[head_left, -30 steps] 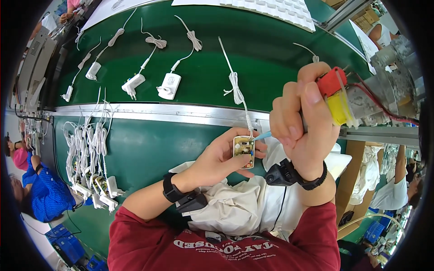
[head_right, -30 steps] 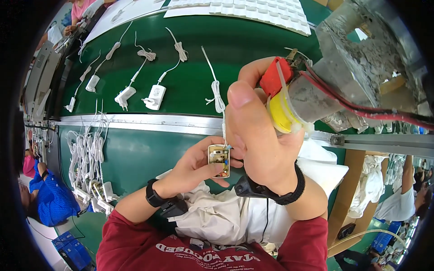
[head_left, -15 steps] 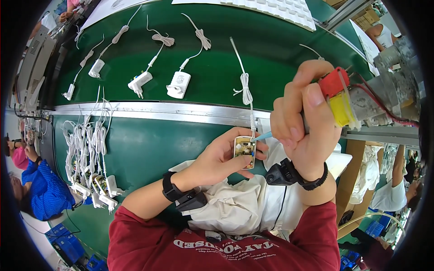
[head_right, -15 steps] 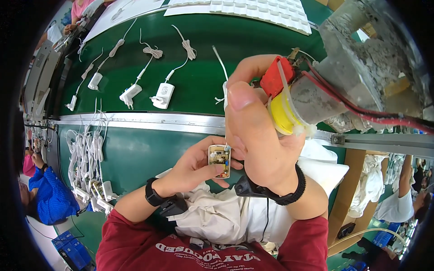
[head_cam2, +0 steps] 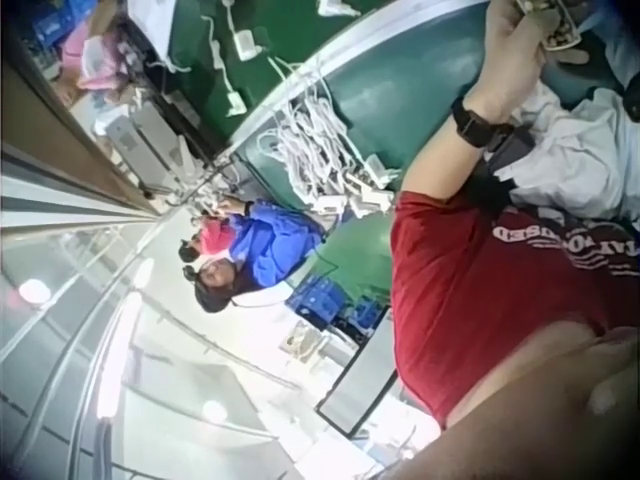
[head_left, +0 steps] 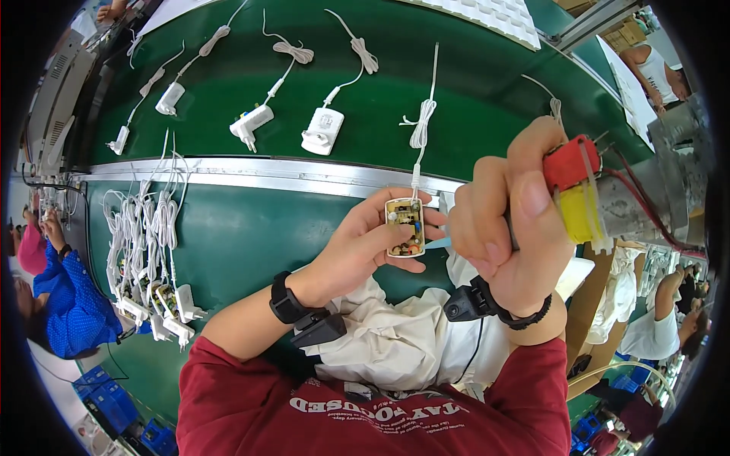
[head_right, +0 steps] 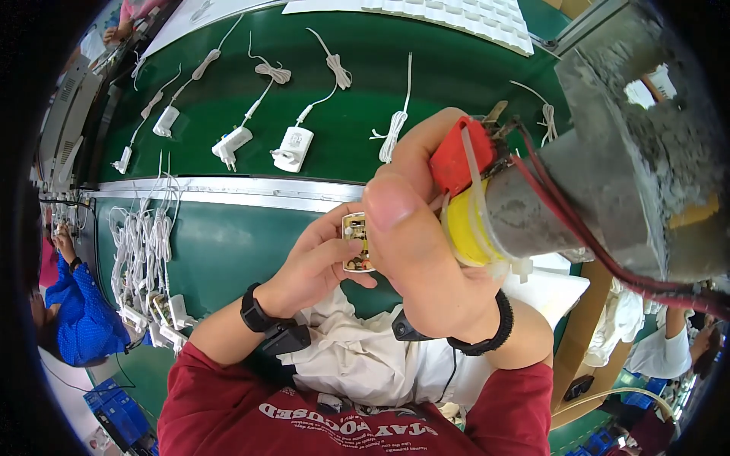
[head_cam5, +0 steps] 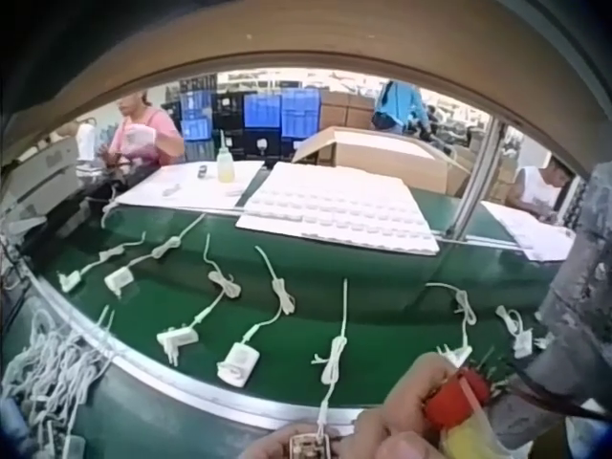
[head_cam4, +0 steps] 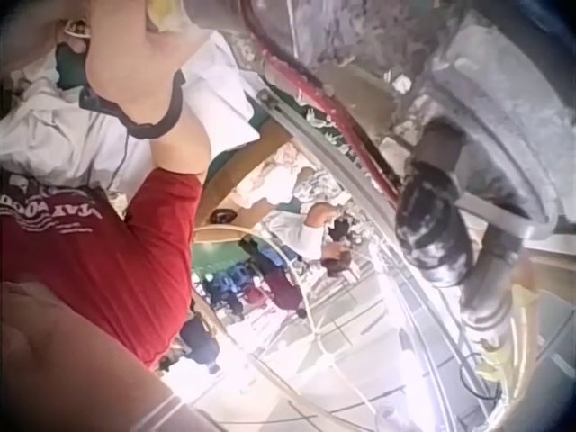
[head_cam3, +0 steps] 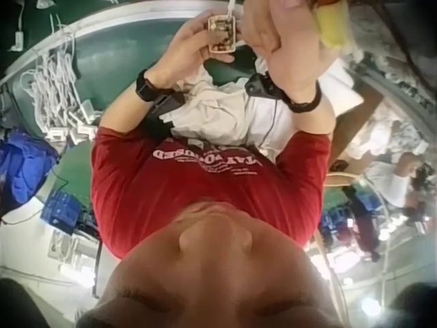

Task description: The person picks up a power adapter, applies glue to the internal components using a dispenser, and places it back onto the conveyor belt, repeating this process for several units.

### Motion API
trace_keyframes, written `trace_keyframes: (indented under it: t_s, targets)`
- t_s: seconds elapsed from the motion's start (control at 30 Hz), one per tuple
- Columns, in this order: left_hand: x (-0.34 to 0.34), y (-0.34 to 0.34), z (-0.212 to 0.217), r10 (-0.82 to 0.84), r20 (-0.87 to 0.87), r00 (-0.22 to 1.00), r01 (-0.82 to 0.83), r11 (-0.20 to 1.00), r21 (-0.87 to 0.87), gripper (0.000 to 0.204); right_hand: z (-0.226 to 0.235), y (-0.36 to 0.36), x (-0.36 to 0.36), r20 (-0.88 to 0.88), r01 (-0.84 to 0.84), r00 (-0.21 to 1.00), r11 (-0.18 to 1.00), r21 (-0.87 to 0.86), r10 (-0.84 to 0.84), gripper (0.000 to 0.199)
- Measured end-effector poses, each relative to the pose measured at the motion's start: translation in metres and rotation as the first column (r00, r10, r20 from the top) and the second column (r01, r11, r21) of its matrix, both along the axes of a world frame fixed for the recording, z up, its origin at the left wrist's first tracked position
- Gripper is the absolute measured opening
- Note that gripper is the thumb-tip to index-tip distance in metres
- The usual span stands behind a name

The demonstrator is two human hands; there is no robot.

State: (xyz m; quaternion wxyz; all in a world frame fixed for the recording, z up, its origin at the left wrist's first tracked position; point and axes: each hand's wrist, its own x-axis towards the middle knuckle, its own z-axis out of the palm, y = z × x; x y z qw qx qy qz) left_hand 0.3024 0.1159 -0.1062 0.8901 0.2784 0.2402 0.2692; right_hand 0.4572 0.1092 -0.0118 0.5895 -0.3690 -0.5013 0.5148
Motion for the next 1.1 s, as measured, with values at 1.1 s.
trace_keyframes:
  t_s: [1.1]
  targets:
    - [0.009, 0.013, -0.008, -0.067, 0.024, 0.997, 0.064, 0.994, 0.089, 0.038, -0.014, -0.002, -0.007, -0.014, -0.034, 0.999, 0.999, 0.008, 0.034, 0.034]
